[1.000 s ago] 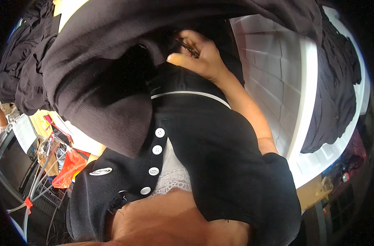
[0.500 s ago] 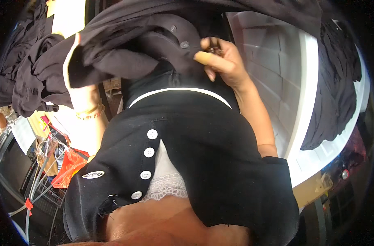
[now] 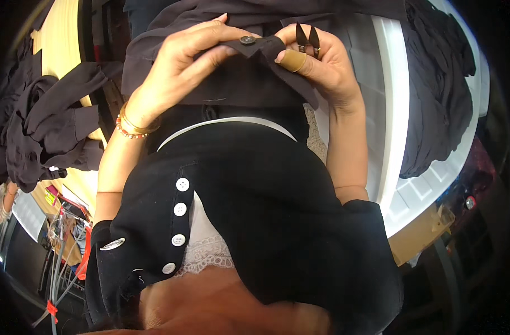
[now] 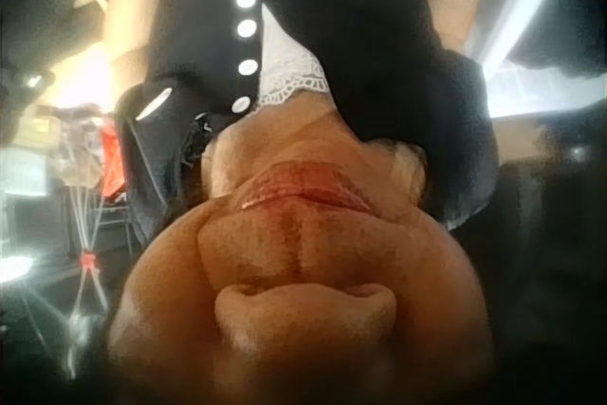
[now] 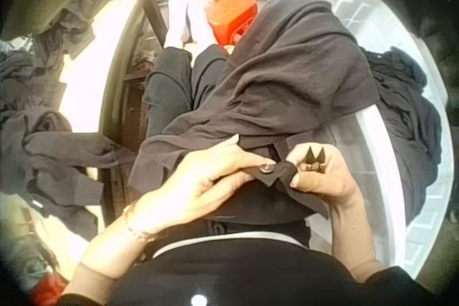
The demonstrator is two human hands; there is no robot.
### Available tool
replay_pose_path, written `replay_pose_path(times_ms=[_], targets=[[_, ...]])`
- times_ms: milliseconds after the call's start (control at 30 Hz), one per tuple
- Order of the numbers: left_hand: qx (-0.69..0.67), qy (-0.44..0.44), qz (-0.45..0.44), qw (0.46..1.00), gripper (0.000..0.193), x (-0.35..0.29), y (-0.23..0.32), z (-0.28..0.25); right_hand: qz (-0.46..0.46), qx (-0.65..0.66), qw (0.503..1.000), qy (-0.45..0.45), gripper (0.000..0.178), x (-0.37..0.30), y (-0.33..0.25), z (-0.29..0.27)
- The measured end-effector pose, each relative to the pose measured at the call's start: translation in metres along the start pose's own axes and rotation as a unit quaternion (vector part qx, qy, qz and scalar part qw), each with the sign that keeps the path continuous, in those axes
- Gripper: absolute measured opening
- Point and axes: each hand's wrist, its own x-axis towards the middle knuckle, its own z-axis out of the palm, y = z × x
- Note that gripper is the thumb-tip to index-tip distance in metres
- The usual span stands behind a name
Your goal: The person flips through a notebook and writes on paper using a pen. Then, the person trims loose threads from black garments using thread snips.
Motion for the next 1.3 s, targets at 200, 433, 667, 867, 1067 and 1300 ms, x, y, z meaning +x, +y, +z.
replay_pose_path(times_ms=[200, 433, 667, 867, 1067, 1300], targets=[[-0.219, -0.02, -0.108, 0.97, 0.021, 0.007, 0.034, -0.015, 0.027, -0.066, 0.997, -0.013, 0.019, 0.001, -0.014, -0.013], [-0.377, 0.125, -0.233, 0.887, 0.02, 0.008, 0.016, -0.01, -0.15, -0.422, 0.862, 0.237, 0.025, 0.014, 0.002, -0.001], [-0.427, 0.129, -0.255, 0.858, 0.022, 0.006, 0.021, -0.007, -0.343, -0.509, 0.774, 0.155, 0.038, 0.011, -0.008, 0.027], [-0.361, 0.138, -0.206, 0.899, 0.022, 0.008, 0.032, -0.001, -0.318, -0.518, 0.775, 0.173, 0.045, 0.009, 0.0, 0.033], [-0.331, 0.147, -0.204, 0.91, 0.022, 0.008, 0.033, 0.003, -0.338, -0.523, 0.766, 0.16, 0.04, 0.009, 0.002, 0.027], [-0.309, 0.123, -0.215, 0.918, 0.022, 0.009, 0.03, 0.001, -0.299, -0.482, 0.81, 0.149, 0.036, 0.005, -0.002, 0.026]])
